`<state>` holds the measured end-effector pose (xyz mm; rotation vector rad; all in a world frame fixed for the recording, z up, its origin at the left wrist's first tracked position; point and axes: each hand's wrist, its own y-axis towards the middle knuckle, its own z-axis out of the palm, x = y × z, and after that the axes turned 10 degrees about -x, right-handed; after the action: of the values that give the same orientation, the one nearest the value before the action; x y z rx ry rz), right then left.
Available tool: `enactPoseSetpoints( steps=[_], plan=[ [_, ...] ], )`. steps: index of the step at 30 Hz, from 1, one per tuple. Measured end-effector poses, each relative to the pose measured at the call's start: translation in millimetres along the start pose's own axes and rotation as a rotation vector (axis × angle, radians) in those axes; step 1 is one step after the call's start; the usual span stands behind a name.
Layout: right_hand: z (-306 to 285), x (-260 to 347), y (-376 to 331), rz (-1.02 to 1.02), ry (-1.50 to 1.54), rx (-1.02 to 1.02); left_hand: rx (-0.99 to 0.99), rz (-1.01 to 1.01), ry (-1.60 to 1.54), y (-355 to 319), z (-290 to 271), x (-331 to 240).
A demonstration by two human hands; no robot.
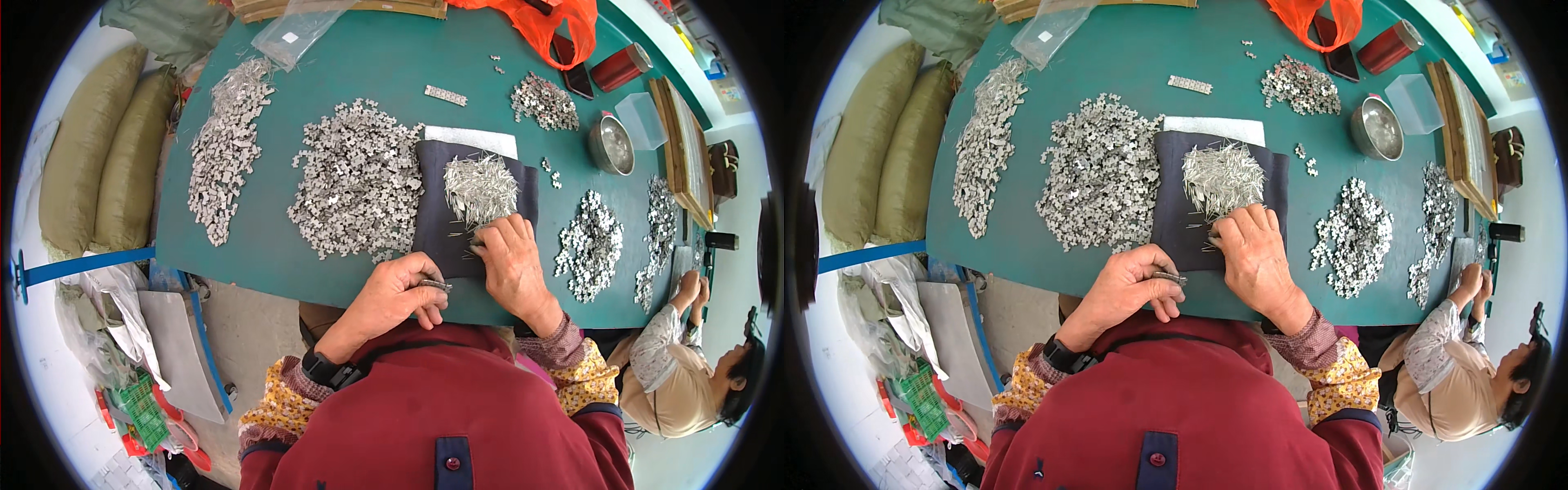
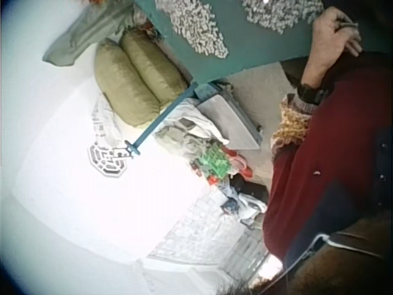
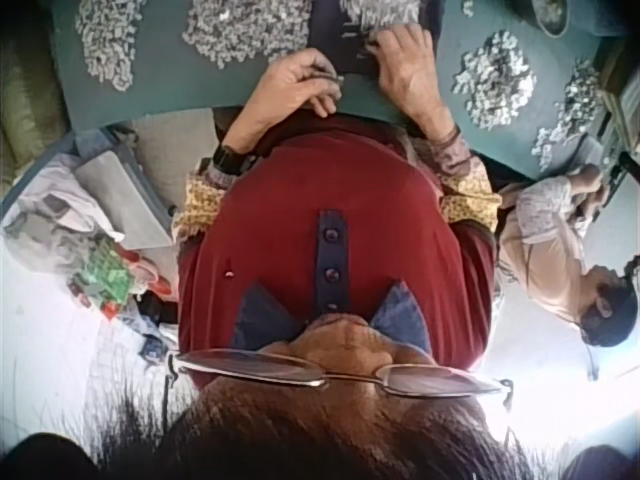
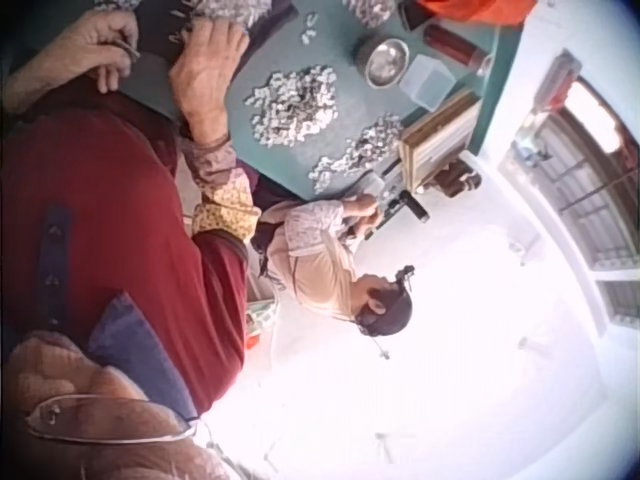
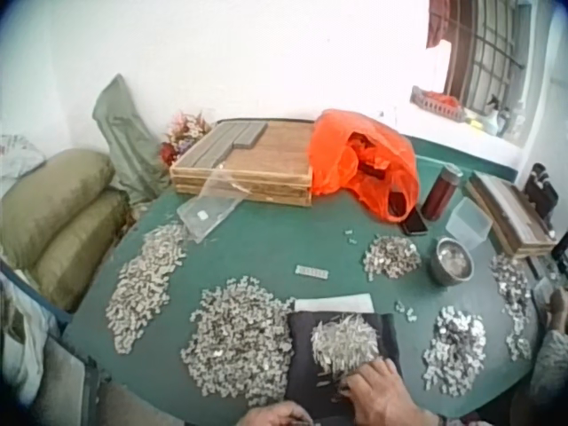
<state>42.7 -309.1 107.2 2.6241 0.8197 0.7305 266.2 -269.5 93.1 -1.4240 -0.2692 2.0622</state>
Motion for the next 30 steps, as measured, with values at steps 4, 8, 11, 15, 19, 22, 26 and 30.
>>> enactPoseSetpoints(
  steps=[4,8,11,15,19,22,26,30],
  plan=[
    [-1,6,2,0.066,0.133,-0.043,0.004,0.020,0.029,0,2,0],
    [-8,16,5,0.036,0.313,0.013,0.003,0.024,0.049,0,3,-1],
    [-12,29,8,0.049,0.392,0.061,-0.004,0.012,0.071,-1,4,-1],
    [-4,38,9,0.034,0.486,0.077,-0.025,0.014,0.100,-2,3,4],
    [-1,38,9,0.003,0.479,0.126,-0.029,0.000,0.134,-3,4,1],
    [-2,40,12,0.004,0.480,0.135,-0.014,0.018,0.125,-3,3,4],
    [-3,37,16,-0.011,0.521,0.200,-0.022,0.002,0.129,-5,4,1],
    [-3,34,19,-0.040,0.551,0.233,0.002,0.003,0.158,-3,4,1]
  ],
)
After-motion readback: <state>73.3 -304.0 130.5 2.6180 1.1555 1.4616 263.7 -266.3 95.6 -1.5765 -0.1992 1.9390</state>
